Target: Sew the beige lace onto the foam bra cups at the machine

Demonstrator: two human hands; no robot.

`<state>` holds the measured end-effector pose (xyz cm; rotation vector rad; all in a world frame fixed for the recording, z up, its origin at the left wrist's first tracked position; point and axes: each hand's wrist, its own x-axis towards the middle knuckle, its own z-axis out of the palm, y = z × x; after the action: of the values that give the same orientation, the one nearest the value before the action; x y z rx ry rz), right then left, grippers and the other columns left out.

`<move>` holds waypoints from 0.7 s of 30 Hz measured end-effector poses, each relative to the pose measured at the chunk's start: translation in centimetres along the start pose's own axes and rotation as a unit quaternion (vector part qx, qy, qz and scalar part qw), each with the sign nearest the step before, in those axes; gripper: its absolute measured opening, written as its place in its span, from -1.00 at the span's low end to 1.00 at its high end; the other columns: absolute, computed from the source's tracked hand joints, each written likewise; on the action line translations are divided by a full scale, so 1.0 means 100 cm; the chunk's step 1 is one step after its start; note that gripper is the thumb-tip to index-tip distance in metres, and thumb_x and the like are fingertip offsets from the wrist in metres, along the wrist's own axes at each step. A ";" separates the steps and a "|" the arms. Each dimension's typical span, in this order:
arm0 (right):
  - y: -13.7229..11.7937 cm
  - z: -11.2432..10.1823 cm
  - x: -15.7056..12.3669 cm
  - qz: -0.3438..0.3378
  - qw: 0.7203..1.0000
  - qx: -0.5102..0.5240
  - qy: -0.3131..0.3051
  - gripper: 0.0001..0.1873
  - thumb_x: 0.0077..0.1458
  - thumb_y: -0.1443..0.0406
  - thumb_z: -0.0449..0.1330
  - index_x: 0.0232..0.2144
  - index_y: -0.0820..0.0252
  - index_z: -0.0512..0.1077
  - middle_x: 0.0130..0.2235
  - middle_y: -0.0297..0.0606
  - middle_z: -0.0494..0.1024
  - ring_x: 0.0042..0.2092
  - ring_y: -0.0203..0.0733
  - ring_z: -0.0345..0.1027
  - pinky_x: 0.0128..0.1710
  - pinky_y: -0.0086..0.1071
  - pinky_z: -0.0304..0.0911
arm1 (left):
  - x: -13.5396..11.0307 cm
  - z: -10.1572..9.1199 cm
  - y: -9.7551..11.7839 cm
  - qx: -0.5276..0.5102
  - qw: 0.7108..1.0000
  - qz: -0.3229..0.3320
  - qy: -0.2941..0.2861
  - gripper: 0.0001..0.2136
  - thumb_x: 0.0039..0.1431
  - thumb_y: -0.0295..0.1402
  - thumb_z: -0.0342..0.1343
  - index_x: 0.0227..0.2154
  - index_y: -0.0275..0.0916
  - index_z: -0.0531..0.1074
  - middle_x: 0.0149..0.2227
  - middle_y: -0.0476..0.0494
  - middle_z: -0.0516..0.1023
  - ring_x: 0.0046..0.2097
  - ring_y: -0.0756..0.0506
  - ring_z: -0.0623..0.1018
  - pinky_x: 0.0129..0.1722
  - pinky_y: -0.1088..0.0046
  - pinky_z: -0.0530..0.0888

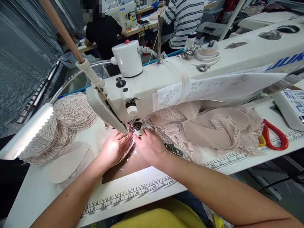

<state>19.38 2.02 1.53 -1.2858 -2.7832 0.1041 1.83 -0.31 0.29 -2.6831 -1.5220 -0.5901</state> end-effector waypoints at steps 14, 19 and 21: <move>0.006 0.002 -0.004 -0.038 0.999 0.029 0.025 -0.59 0.06 0.53 0.00 -0.09 0.19 0.45 -0.22 -0.20 0.49 -0.32 -0.19 0.24 -0.40 -0.34 0.05 | -0.003 0.000 -0.004 0.018 0.992 -0.114 -0.055 -0.71 0.27 -0.32 -0.09 -0.03 -0.21 0.42 0.04 -0.27 0.44 0.03 -0.27 0.38 0.00 0.05 0.35; 0.010 0.008 -0.007 -0.068 0.993 0.041 0.083 -0.60 0.05 0.55 0.00 -0.15 0.20 0.48 -0.34 -0.25 0.46 -0.36 -0.24 0.22 -0.40 -0.37 0.04 | -0.006 -0.002 -0.003 0.042 0.984 -0.163 -0.053 -0.64 0.25 -0.34 -0.10 0.09 -0.21 0.32 0.14 -0.26 0.35 0.19 -0.36 0.23 0.10 -0.07 0.23; 0.012 0.011 -0.007 -0.084 0.987 0.065 0.117 -0.61 0.08 0.53 0.00 -0.12 0.20 0.48 -0.33 -0.26 0.48 -0.36 -0.25 0.24 -0.38 -0.38 0.08 | -0.007 -0.009 -0.003 0.036 0.981 -0.182 -0.064 -0.61 0.21 -0.40 -0.10 0.09 -0.24 0.32 0.18 -0.23 0.32 0.22 -0.40 0.19 0.12 -0.13 0.20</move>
<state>20.70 2.22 0.27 -0.9616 -2.6202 0.1148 0.96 -0.91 0.82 -2.4459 -2.0459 -0.3599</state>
